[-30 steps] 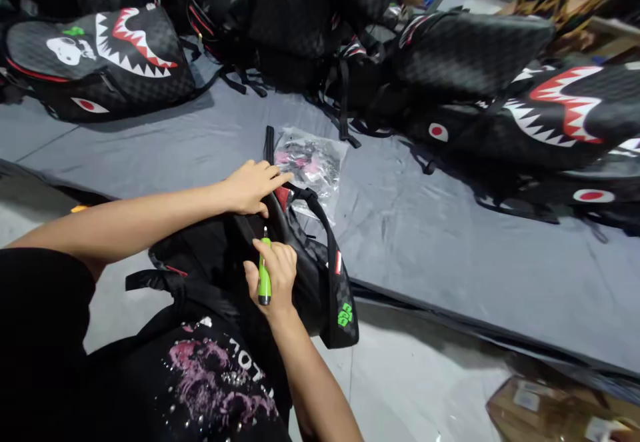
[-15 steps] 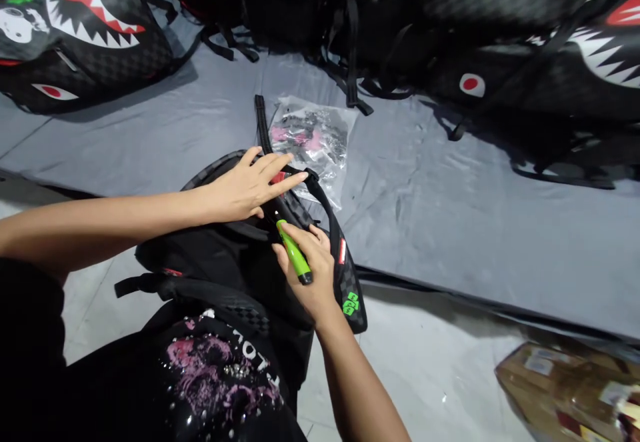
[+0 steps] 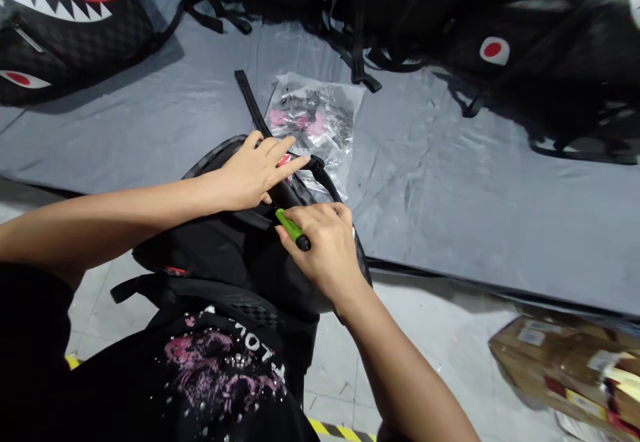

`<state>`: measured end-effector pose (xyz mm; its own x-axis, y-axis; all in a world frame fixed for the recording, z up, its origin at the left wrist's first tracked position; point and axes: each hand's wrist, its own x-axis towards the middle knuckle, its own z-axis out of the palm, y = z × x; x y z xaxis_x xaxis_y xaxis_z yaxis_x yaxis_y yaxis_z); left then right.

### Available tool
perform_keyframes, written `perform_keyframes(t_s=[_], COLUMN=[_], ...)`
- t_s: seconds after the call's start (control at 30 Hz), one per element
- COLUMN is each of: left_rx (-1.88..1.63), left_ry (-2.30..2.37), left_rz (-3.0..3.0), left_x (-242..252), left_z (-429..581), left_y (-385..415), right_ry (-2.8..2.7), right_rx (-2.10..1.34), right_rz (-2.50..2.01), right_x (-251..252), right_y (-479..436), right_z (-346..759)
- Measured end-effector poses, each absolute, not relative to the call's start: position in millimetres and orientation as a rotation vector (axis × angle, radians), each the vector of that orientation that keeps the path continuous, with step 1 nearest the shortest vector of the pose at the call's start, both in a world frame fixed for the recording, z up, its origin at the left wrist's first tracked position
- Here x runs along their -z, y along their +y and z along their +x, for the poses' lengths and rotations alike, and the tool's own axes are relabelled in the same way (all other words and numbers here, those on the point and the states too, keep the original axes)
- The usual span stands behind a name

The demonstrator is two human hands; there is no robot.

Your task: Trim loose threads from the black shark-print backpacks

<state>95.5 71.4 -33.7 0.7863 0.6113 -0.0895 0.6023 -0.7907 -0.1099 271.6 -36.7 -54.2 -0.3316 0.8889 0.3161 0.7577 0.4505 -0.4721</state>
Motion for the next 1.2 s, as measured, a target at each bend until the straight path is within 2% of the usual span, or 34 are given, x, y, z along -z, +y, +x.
perform_keyframes(t_s=[0.4,0.83,1.2], left_rx=[-0.209,-0.128,-0.084], left_ry=[-0.974,-0.969,-0.953], left_rz=[-2.955,-3.064,-3.132], left_x=[29,36,39], left_z=[97,95,91], left_y=[77,84,86], right_ry=[-2.09,-2.036,-1.956], right_rx=[-0.432,-0.263,-0.25], right_rz=[-1.389,-1.416,-1.493], right_x=[52,61,61], right_y=[-41,-40,-44], right_z=[268,246,230])
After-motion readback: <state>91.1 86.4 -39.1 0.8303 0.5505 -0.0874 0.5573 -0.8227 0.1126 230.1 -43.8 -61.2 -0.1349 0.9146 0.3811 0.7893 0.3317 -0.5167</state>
